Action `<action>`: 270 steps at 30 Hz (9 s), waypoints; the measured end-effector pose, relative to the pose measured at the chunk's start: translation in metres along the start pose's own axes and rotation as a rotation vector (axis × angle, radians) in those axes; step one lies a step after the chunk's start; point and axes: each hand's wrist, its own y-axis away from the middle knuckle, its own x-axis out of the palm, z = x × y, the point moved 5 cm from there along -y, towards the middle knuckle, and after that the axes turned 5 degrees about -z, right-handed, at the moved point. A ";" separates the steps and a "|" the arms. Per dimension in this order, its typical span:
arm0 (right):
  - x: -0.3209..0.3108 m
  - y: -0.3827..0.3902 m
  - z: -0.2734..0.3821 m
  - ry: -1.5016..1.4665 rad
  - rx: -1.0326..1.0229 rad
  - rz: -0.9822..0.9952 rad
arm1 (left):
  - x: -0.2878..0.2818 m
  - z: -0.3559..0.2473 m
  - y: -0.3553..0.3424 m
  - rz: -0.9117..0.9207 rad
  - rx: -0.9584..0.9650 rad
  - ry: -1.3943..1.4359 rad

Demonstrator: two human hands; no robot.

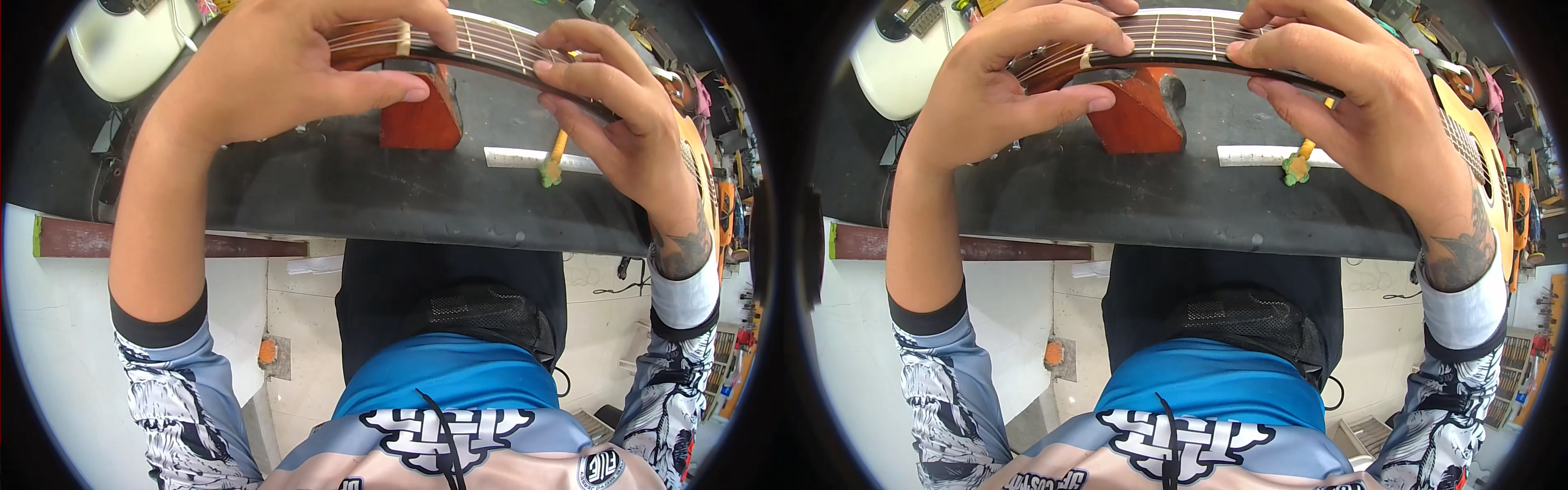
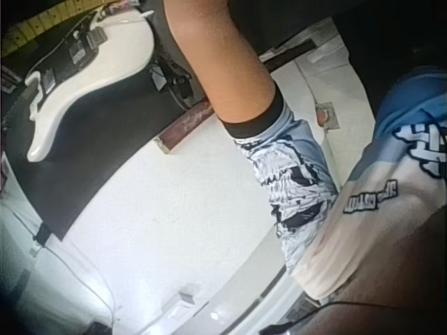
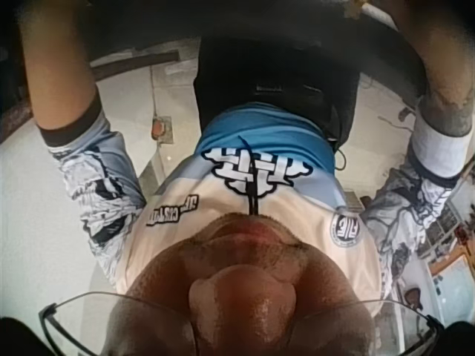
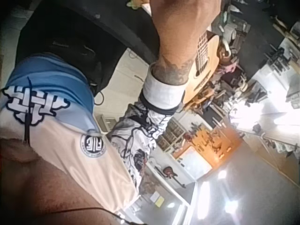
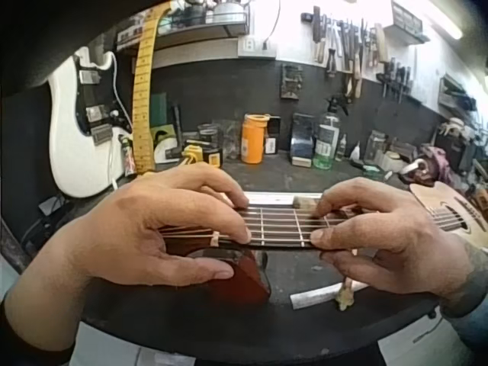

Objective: Repairing and adjusting the nut and frets of a small acoustic guitar.

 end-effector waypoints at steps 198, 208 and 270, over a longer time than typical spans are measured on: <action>0.078 -0.067 0.190 -0.294 -0.208 0.324 | -0.081 -0.114 0.234 -0.316 -0.608 -0.260; 0.080 -0.068 0.189 -0.328 -0.217 0.326 | -0.081 -0.113 0.240 -0.340 -0.618 -0.261; 0.082 -0.069 0.182 -0.353 -0.378 0.325 | -0.088 -0.113 0.244 -0.329 -0.573 -0.252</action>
